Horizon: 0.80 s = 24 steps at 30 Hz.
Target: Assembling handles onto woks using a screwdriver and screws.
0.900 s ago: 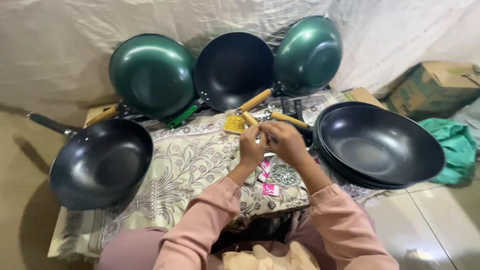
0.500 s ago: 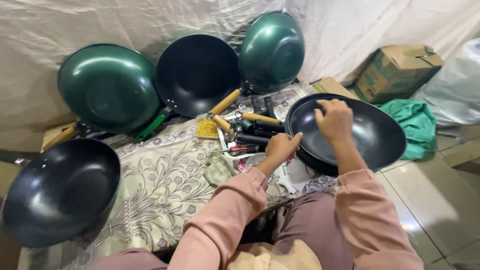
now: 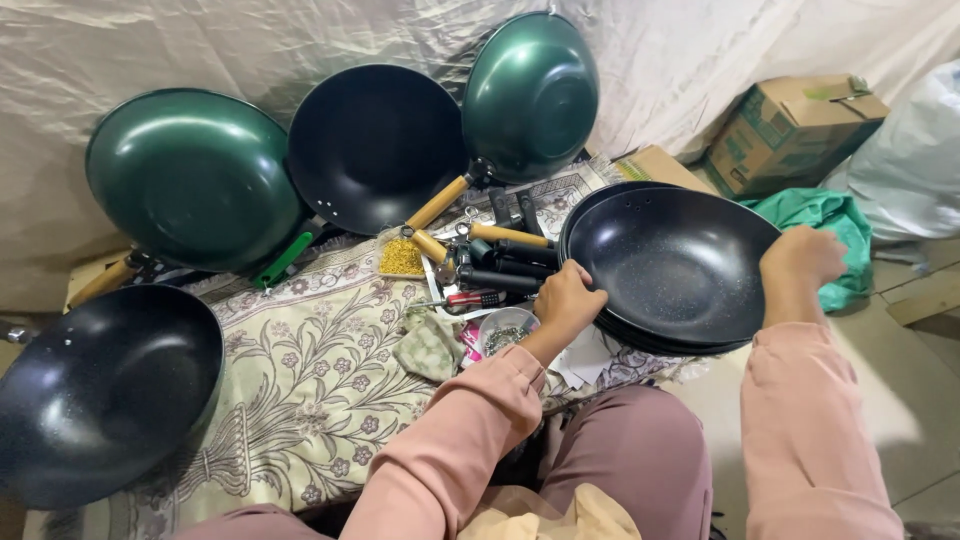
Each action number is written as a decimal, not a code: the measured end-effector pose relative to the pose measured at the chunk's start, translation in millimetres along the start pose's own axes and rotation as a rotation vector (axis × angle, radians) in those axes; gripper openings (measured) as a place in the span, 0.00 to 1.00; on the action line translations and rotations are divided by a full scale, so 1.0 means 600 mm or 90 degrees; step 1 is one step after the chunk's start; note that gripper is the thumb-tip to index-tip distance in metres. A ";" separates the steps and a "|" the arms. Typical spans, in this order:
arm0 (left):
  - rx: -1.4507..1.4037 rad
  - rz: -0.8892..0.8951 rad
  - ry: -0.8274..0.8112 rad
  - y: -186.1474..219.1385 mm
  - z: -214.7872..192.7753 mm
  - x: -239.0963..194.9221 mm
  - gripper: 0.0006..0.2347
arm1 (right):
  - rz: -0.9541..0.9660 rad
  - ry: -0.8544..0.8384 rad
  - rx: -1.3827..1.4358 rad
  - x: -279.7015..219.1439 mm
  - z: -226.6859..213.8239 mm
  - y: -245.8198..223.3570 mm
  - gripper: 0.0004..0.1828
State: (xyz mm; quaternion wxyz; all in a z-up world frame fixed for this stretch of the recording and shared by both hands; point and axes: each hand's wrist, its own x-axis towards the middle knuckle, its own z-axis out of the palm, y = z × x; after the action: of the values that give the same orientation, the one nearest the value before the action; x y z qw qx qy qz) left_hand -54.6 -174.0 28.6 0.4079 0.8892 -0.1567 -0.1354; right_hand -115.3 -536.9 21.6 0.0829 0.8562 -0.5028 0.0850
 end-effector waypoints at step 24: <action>-0.031 0.092 0.097 -0.020 0.001 0.005 0.18 | -0.318 0.553 0.316 -0.083 -0.178 0.017 0.11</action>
State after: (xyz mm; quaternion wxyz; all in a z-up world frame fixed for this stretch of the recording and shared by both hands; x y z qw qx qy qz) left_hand -50.2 -168.0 18.9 0.4491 0.8731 -0.1851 -0.0413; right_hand -154.7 -475.5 114.6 0.0958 0.8296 -0.1691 0.5235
